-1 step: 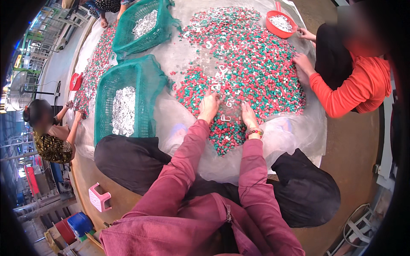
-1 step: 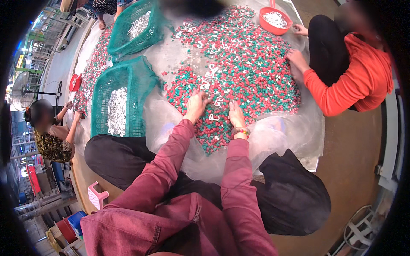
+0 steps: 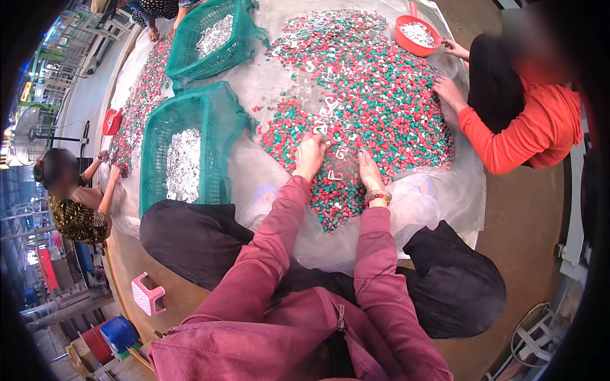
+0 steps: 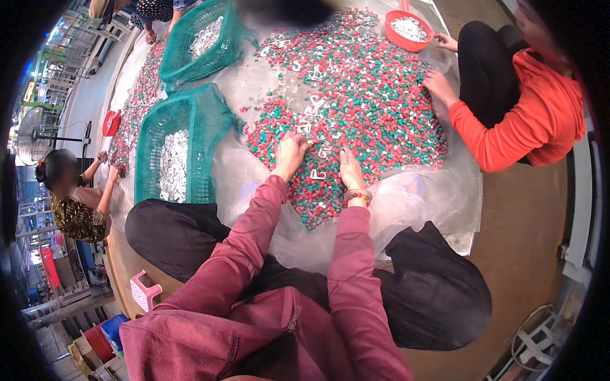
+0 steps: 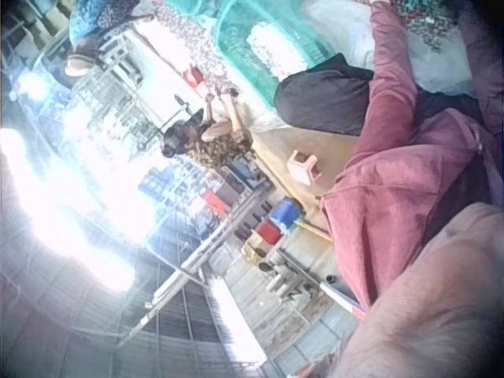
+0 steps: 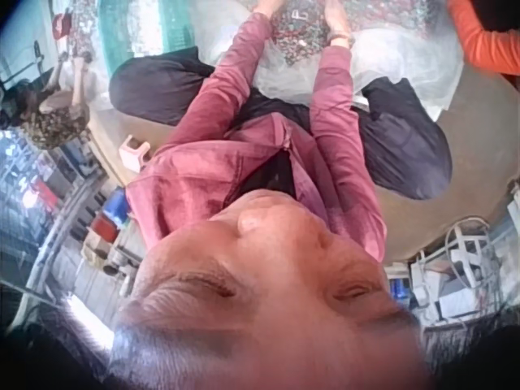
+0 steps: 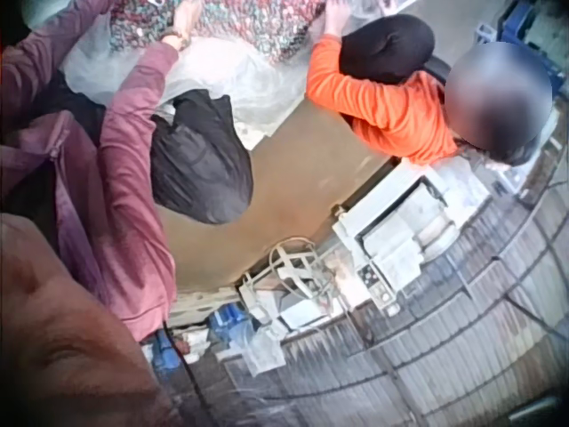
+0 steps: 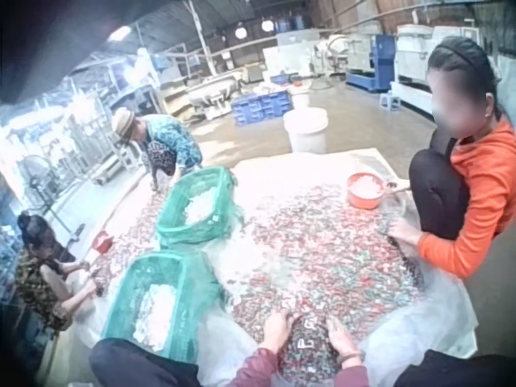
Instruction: The person sits on the floor and sorts small red, green, and white plastic pieces by hand, placing selected white pieces into a green basket. The person repeatedly picks, sifts, and transfers pieces from a large pile on a plastic sheet into the basket.
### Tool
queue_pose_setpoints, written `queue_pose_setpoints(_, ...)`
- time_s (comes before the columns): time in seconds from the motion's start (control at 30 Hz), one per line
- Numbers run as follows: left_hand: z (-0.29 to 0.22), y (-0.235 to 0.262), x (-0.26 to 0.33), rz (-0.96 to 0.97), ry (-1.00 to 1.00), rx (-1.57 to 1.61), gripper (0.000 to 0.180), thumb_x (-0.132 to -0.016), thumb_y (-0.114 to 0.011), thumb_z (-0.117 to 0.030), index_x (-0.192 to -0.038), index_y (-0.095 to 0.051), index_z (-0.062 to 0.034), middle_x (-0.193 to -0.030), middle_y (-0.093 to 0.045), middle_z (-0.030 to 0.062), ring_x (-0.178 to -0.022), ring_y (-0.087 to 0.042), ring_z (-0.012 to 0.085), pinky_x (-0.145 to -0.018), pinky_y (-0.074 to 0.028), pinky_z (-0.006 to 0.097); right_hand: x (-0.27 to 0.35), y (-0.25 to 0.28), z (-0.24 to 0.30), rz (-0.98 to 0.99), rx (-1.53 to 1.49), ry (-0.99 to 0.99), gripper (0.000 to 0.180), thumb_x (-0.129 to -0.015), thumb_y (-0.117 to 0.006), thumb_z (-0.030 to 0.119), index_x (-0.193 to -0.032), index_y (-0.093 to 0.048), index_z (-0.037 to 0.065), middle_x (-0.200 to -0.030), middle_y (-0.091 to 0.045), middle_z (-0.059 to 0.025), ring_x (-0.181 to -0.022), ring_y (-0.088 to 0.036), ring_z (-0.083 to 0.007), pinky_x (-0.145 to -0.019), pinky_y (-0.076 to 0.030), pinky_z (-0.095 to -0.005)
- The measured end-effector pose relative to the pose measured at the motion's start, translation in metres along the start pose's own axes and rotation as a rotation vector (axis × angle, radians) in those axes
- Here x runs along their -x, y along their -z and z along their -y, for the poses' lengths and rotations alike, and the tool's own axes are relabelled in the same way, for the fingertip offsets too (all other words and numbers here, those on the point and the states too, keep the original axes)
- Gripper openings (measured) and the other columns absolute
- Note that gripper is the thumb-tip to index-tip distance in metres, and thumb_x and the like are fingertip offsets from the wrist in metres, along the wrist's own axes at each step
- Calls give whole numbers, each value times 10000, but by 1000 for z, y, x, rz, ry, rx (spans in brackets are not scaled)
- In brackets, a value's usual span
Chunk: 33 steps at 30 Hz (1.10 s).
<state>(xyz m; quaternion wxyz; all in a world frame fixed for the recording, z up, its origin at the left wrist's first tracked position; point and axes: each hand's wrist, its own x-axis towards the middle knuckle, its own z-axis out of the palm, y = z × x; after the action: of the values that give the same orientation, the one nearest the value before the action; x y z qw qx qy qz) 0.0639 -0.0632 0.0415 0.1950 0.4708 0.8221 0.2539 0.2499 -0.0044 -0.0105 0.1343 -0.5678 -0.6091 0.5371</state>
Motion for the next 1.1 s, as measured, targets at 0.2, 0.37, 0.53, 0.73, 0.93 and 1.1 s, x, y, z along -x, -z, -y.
queue_pose_setpoints(0.2,13,20,-43,12,-17,254,236,-848,-667,-239,-905,-655,-10,-733,-618,80,-620,-582,198,-573,-449,338,-3,2,22,-84,-167,88,420,-942,-514,298,-1360,-506,255,-1112,-601,-172,-912,-588,-219,-880,-442,-346)
queue_pose_setpoints(0.37,-1,39,-30,352,272,1172,224,-936,-587,-246,-1039,-558,-49,-718,-489,-26,-590,-436,39,-439,-325,205,2,11,33,-177,-580,-74,244,-874,-628,120,-1108,-658,59,-714,-546,73,-446,-335,-4,-402,-243,-185)
queue_pose_setpoints(0.53,-20,52,-14,541,425,1786,299,-939,-564,-374,-1012,-553,-84,-763,-488,-12,-628,-477,80,-449,-358,212,7,19,36,103,-1096,-101,279,-934,-580,180,-1160,-569,17,-703,-491,50,-486,-328,-28,-423,-265,-193)
queue_pose_setpoints(0.73,-30,9,-6,365,-68,456,291,-820,-701,-325,-895,-599,-63,-822,-603,54,-728,-644,220,-583,-500,328,8,41,32,329,-1708,-14,338,-800,-495,12,-1134,-544,33,-866,-584,-115,-707,-540,-220,-585,-468,-317)
queue_pose_setpoints(0.93,-10,-25,-3,40,-149,-40,213,-832,-640,-239,-895,-659,-37,-929,-642,184,-809,-646,355,-727,-515,450,20,58,39,220,-1522,59,292,-878,-602,153,-1155,-576,63,-923,-635,-71,-794,-627,-195,-658,-527,-310)
queue_pose_setpoints(1.1,5,31,-30,95,1,297,282,-866,-651,-297,-946,-669,-27,-698,-615,61,-620,-579,202,-571,-437,331,11,33,41,114,-926,-74,290,-862,-653,144,-1145,-627,81,-807,-600,23,-612,-512,-50,-566,-453,-209)
